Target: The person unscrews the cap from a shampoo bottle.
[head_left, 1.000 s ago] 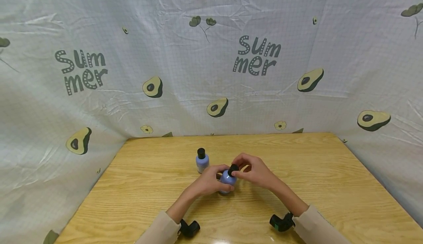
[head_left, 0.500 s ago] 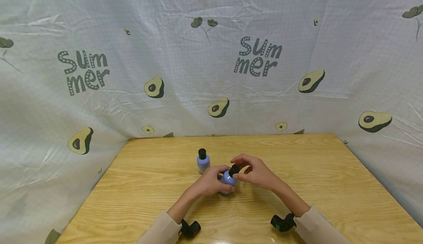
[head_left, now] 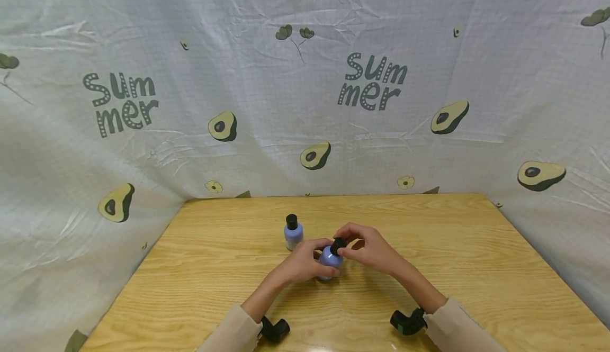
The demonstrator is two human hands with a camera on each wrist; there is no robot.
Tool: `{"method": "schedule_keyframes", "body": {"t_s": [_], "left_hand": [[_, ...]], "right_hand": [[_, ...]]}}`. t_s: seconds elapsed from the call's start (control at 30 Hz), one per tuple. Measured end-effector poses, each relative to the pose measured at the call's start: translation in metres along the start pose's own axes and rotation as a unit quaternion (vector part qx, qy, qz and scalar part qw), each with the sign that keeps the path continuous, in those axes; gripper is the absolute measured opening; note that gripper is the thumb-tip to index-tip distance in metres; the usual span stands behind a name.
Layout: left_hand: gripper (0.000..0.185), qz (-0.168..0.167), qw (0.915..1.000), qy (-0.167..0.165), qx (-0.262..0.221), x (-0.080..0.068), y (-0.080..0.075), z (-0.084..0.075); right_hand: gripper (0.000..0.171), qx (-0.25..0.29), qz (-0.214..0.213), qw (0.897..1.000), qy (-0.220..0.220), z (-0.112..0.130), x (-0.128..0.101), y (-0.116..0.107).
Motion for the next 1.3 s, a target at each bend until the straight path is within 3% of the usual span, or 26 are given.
{"method": "schedule_keyframes", "body": {"t_s": [0.3, 0.53, 1.0, 1.3], "left_hand": [[0.049, -0.003, 1.0, -0.002, -0.002, -0.0007, -0.0015, 0.0001], [0.053, 0.001, 0.9996, -0.012, -0.024, -0.0006, -0.0004, 0.0023], [0.049, -0.001, 0.9999, -0.012, -0.012, -0.0008, 0.0, 0.0019], [0.053, -0.001, 0.9998, -0.01, -0.016, -0.0009, -0.0006, 0.0014]], "right_hand": [[0.031, -0.01, -0.007, 1.0, 0.01, 0.001, -0.0003, -0.0014], [0.021, 0.001, -0.02, 1.0, 0.009, -0.002, -0.0003, -0.0022], [0.029, -0.01, 0.007, 1.0, -0.01, 0.0029, -0.0007, -0.001], [0.023, -0.008, -0.018, 1.0, 0.013, -0.0018, -0.0014, -0.0046]]}}
Point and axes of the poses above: each hand's wrist, its own x-axis towards the middle knuckle, its own y-axis out of the palm, z = x × y, the point moved 8 cm from there along x, towards the middle knuckle, and after that the axes turned 12 degrees about z, right-handed, at the moved point
